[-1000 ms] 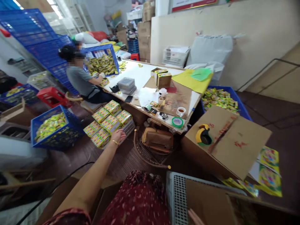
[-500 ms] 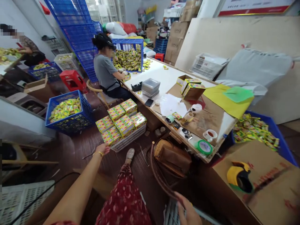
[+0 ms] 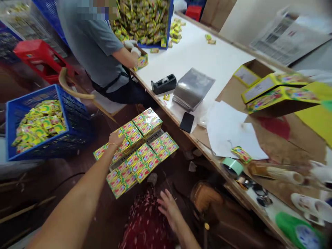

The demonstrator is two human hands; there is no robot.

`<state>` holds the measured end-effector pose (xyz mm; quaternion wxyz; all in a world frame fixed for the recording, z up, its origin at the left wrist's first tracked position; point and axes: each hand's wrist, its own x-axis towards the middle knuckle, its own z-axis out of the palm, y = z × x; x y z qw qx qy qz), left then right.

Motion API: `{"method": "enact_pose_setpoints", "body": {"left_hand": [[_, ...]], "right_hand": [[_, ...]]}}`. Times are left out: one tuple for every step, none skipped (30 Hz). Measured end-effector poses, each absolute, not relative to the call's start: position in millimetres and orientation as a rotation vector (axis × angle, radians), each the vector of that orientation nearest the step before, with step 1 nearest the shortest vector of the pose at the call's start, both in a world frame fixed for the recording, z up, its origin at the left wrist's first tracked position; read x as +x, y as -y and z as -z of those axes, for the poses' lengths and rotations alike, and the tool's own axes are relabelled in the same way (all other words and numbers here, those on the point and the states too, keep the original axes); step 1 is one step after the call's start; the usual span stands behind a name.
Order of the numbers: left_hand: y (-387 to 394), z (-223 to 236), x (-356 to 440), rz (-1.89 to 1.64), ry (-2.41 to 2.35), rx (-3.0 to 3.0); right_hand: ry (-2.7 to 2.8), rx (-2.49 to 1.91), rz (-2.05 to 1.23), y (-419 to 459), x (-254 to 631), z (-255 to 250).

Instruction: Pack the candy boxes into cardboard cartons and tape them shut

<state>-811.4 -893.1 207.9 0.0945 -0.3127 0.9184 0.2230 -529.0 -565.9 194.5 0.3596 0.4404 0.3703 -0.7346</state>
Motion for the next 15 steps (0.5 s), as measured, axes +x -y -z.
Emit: {"method": "enact_pose_setpoints", "body": {"left_hand": [[902.2, -197.6, -829.5, -0.575, -2.735, -0.879], [911.3, -187.0, -845.3, -0.476, -2.740, -0.815], [920.4, -176.6, -859.1, -0.378, -2.729, -0.745], [929.8, -166.8, -871.1, -0.295, -2.701, -0.666], [939.2, -157.9, -881.7, -0.238, -2.663, -0.591], [948.6, -150.3, -890.9, -0.214, -2.622, -0.531], [957.6, -144.1, -898.8, -0.225, -2.591, -0.498], [965.7, -139.5, -905.3, -0.256, -2.566, -0.475], [972.3, -136.3, -910.2, -0.307, -2.549, -0.471], [977.0, -134.1, -913.1, -0.370, -2.514, -0.487], [979.3, -132.8, -913.8, -0.446, -2.455, -0.523], [979.2, -132.0, -912.3, -0.540, -2.378, -0.572], [976.7, -131.3, -908.6, -0.640, -2.298, -0.628], [972.5, -130.7, -903.1, -0.731, -2.223, -0.681], [967.2, -130.0, -896.2, -0.808, -2.170, -0.723]], "right_hand": [[-0.927, 1.141, 1.864, 578.1, -546.0, -183.3], [-0.907, 1.142, 1.843, 589.2, -561.5, -171.9], [-0.895, 1.144, 1.833, 599.4, -575.4, -160.4], [-0.892, 1.149, 1.832, 608.7, -587.7, -148.9], [-0.896, 1.160, 1.834, 617.4, -598.3, -137.5], [-0.902, 1.172, 1.840, 625.5, -607.3, -126.5], [-0.904, 1.185, 1.848, 633.0, -614.9, -116.1], [-0.896, 1.195, 1.855, 639.9, -621.2, -106.5], [-0.879, 1.201, 1.867, 646.4, -626.3, -97.9], [-0.851, 1.194, 1.897, 652.5, -630.5, -90.7], [-0.815, 1.183, 1.948, 658.3, -633.7, -84.8], [-0.770, 1.172, 2.014, 663.5, -636.1, -80.4], [-0.720, 1.170, 2.086, 668.2, -637.8, -77.4], [-0.669, 1.178, 2.153, 672.1, -638.8, -75.6], [-0.623, 1.197, 2.205, 675.0, -639.2, -74.9]]}}
